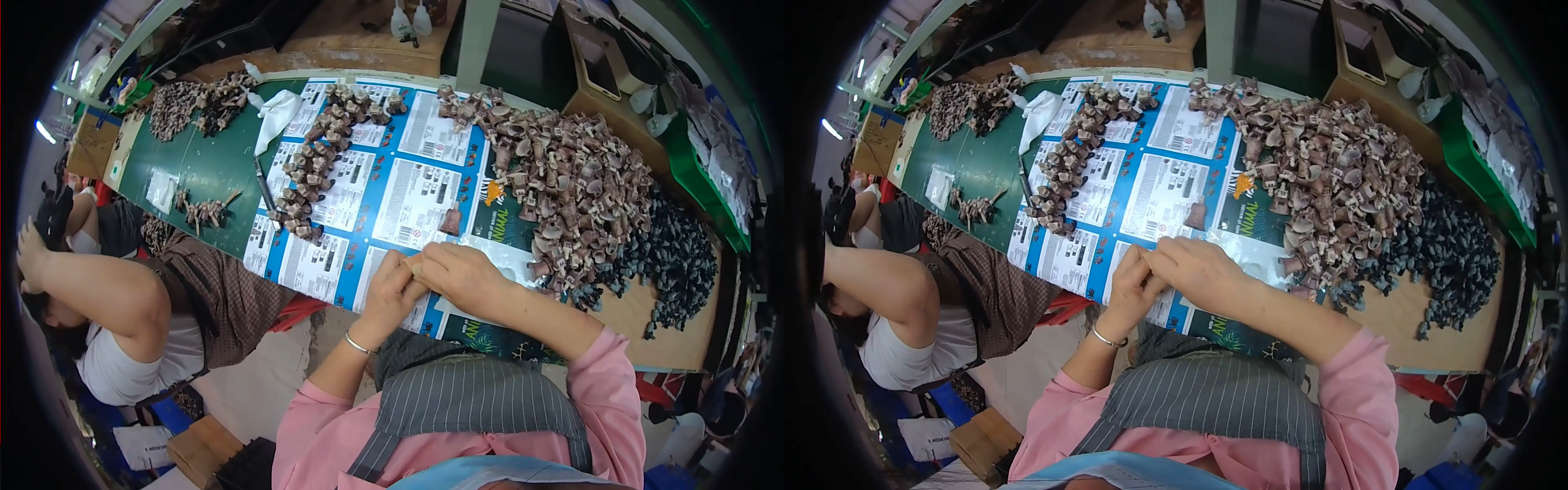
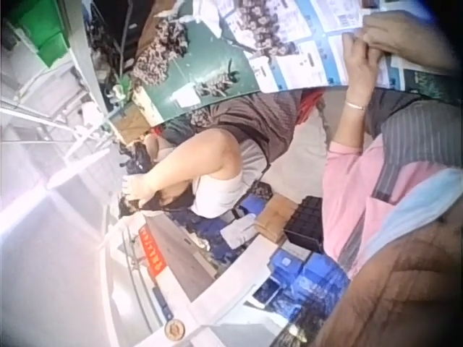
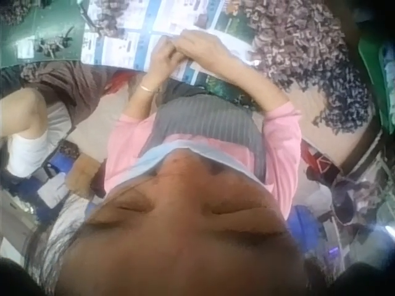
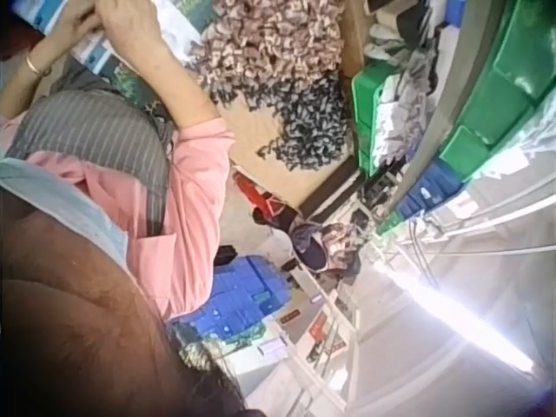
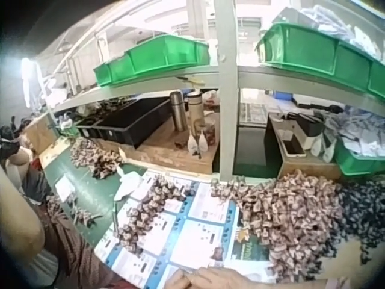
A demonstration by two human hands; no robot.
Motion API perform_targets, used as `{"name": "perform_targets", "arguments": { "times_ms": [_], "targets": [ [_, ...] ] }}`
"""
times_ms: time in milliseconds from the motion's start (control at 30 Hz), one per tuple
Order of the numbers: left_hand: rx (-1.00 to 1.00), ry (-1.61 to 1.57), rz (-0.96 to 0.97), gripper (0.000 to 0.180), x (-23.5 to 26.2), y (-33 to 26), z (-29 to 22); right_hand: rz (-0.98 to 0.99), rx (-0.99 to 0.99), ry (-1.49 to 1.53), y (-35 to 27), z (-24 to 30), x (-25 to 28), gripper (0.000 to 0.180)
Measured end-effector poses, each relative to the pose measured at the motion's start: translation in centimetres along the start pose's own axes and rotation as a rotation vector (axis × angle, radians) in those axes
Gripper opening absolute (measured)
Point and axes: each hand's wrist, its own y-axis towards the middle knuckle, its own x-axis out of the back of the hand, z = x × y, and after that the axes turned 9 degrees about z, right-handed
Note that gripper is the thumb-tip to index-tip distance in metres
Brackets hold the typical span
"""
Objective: The person assembles small plastic housings, rubber caps, and small pins by hand at a factory workbench, using an applicator bottle to aid in the assembly.
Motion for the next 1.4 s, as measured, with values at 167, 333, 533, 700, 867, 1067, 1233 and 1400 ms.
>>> {"name": "perform_targets", "arguments": {
  "times_ms": [167, 333, 533, 700, 867, 1067, 1233, 1400],
  "targets": [
    [0.052, 0.023, 0.04, 0.037, -0.2, -0.6, -0.2, -0.1, 0.054, 0.001, -0.3, 0.0, -0.6, 0.017],
    [0.074, -0.052, 0.036, 0.031, 0.2, 1.5, -0.6, -0.189, 0.007, -0.019, -1.5, -0.2, 0.8, 0.015],
    [0.171, 0.134, -0.071, 0.038, 2.5, 8.8, 3.7, -0.487, -0.335, -0.085, -11.2, 0.0, 5.2, 0.017],
    [0.271, 0.21, -0.139, 0.04, 4.0, 15.1, 7.0, -0.619, -0.504, -0.095, -21.2, 0.6, 4.7, 0.019],
    [0.168, 0.404, -0.183, 0.04, 4.5, 16.7, 8.8, -0.742, -0.602, -0.18, -24.6, 1.2, 2.9, 0.022],
    [0.206, 0.401, -0.257, 0.037, 4.8, 16.1, 8.9, -0.78, -0.597, -0.122, -24.8, 0.3, 2.8, 0.023],
    [0.226, 0.324, -0.267, 0.035, 4.8, 16.4, 8.6, -0.782, -0.589, -0.108, -24.7, 0.3, 2.9, 0.023],
    [0.16, 0.381, -0.287, 0.032, 5.3, 16.8, 9.5, -0.809, -0.617, -0.115, -24.8, 0.5, 2.9, 0.023]
  ]
}}
